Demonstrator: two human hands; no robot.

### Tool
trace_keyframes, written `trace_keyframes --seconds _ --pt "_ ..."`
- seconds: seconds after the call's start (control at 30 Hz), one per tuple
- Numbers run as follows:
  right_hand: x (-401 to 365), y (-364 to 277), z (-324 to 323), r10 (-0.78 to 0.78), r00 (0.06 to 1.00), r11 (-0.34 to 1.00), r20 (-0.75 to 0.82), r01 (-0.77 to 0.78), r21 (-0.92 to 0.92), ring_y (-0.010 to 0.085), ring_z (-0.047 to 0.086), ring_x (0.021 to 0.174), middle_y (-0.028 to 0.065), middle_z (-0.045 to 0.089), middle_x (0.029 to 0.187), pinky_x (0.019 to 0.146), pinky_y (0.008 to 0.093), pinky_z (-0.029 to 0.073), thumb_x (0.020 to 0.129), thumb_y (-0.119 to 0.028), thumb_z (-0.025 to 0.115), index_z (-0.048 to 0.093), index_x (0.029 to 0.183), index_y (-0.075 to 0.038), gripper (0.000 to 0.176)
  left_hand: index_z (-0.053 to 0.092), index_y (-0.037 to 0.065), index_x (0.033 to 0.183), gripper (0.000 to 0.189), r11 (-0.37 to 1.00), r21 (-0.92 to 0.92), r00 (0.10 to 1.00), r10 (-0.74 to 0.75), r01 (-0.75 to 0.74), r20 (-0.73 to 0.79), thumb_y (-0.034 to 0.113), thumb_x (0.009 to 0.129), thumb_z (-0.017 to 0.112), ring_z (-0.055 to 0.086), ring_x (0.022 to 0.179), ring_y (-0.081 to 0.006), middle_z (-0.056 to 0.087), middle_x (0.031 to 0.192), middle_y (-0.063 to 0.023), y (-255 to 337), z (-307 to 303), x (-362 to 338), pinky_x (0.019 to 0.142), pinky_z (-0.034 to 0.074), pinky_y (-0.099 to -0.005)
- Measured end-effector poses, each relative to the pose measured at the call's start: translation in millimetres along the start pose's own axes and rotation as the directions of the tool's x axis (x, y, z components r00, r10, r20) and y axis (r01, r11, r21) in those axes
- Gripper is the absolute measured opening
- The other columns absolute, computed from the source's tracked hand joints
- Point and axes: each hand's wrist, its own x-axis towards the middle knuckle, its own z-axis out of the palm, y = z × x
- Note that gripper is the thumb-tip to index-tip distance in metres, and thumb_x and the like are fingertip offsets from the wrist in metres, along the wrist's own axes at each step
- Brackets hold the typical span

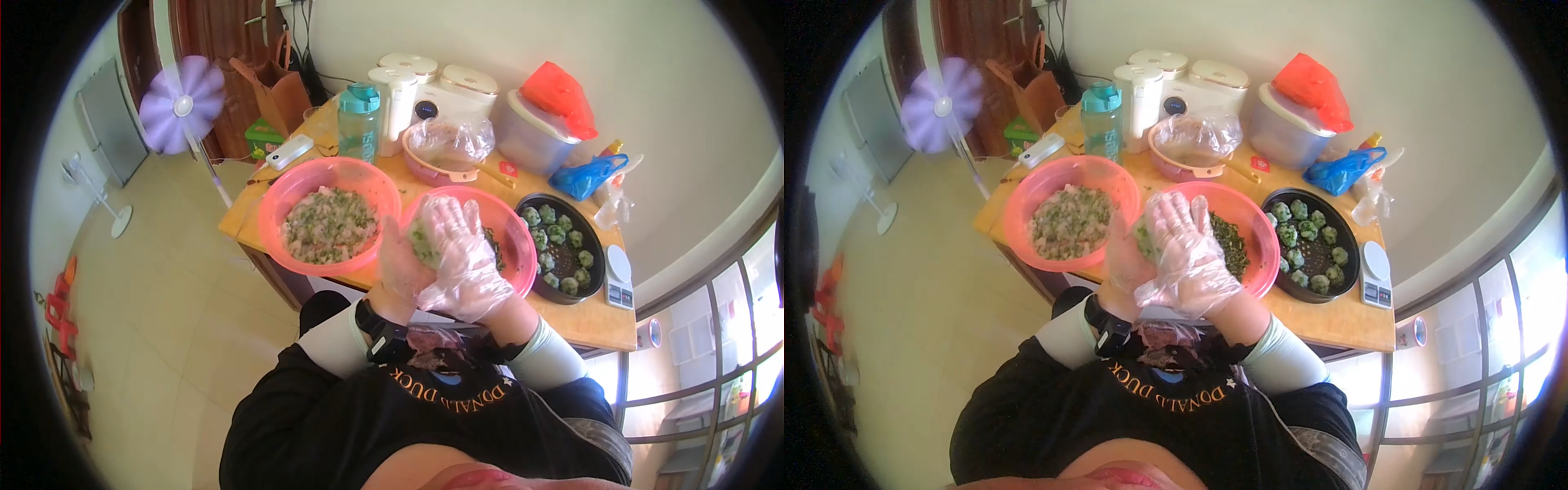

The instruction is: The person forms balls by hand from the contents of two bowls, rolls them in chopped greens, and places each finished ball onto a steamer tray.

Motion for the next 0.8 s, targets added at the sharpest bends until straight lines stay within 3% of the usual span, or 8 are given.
trace_keyframes --seconds 0.07,0.37,0.4,0.43,0.47,0.53,0.63,0.8 --pt "0.6 -9.3 6.4 0.006 0.997 0.997 0.077 0.0 -0.073 0.0556 0.019 0.146 0.0363 0.028 0.154 0.12 0.0638 0.009 0.064 -0.076 0.069 0.03 0.148 0.014 0.13 0.034 0.015 0.157 0.078 0.991 0.048 0.954 0.136 -0.128 -0.268 0.068 0.1 0.032 0.044 0.138 -0.0329 0.045 0.152 -0.0139 3.7 -11.4 -0.1 0.116 0.035 -0.0499" --pt "1.2 -18.1 7.9 0.009 0.994 1.0 0.11 -0.007 -0.023 0.0527 0.015 0.149 0.0365 0.022 0.157 0.121 0.06 0.011 0.062 -0.076 0.072 0.022 0.151 0.014 0.136 0.036 0.007 0.153 0.081 0.947 0.235 0.894 0.29 -0.217 -0.342 0.067 0.1 0.033 0.045 0.137 -0.0362 0.046 0.149 -0.0185 -12.4 39.1 -8.8 0.117 0.034 -0.0511" --pt "2.5 -16.3 9.4 0.019 0.988 0.997 0.153 -0.006 -0.083 0.0504 0.016 0.15 0.0367 0.022 0.157 0.122 0.0597 0.01 0.063 -0.082 0.067 0.02 0.152 0.014 0.139 0.036 0.007 0.153 0.081 0.947 0.235 0.895 0.29 -0.217 -0.339 0.067 0.1 0.033 0.045 0.137 -0.0362 0.046 0.149 -0.0185 -7.9 23.1 -4.9 0.117 0.034 -0.0511" --pt "1.6 -7.0 13.8 0.018 0.988 0.996 0.151 -0.005 -0.084 0.0504 0.016 0.15 0.0367 0.022 0.157 0.122 0.0597 0.01 0.063 -0.082 0.067 0.02 0.152 0.014 0.139 0.035 0.007 0.154 0.083 0.971 0.159 0.983 0.183 -0.176 -0.026 0.069 0.099 0.032 0.045 0.137 -0.0364 0.046 0.149 -0.0186 1.1 -7.5 1.6 0.117 0.033 -0.0512" --pt "2.4 3.8 15.5 -0.002 0.999 0.96 0.05 -0.012 0.281 0.0504 0.017 0.15 0.0359 0.023 0.157 0.122 0.0587 0.012 0.062 -0.077 0.072 0.021 0.152 0.012 0.137 0.034 0.007 0.154 0.085 0.989 0.101 0.952 0.076 -0.11 0.297 0.071 0.098 0.032 0.044 0.137 -0.0366 0.046 0.15 -0.0186 5.9 -3.7 6.4 0.118 0.033 -0.0513" --pt "4.0 15.3 17.8 0.008 0.999 0.793 -0.053 0.026 0.608 0.0504 0.018 0.149 0.035 0.024 0.157 0.122 0.0577 0.014 0.061 -0.073 0.077 0.021 0.152 0.011 0.136 0.035 0.007 0.153 0.086 0.988 0.085 0.985 0.116 -0.127 0.13 0.072 0.097 0.033 0.044 0.137 -0.0363 0.046 0.15 -0.0181 1.8 8.0 -1.4 0.118 0.033 -0.0512" --pt "12.9 -8.9 -8.9 0.021 0.995 0.999 0.094 -0.024 0.025 0.0481 0.021 0.149 0.0331 0.031 0.155 0.123 0.0572 0.013 0.06 -0.069 0.079 0.027 0.152 0.008 0.131 0.034 0.006 0.153 0.091 0.989 0.058 0.989 0.137 -0.133 -0.06 0.076 0.094 0.035 0.044 0.138 -0.0351 0.045 0.151 -0.0159 4.1 -0.2 -5.5 0.117 0.034 -0.0507" --pt "14.4 -25.2 -1.0 0.017 0.993 0.996 0.115 -0.007 -0.09 0.0528 0.024 0.146 0.0354 0.032 0.153 0.122 0.0609 0.01 0.059 -0.072 0.075 0.035 0.146 0.013 0.128 0.029 0.008 0.156 0.087 0.935 0.297 0.951 0.252 -0.193 -0.177 0.072 0.098 0.034 0.04 0.141 -0.0327 0.04 0.155 -0.0147 -3.6 10.5 -4.2 0.119 0.031 -0.049"
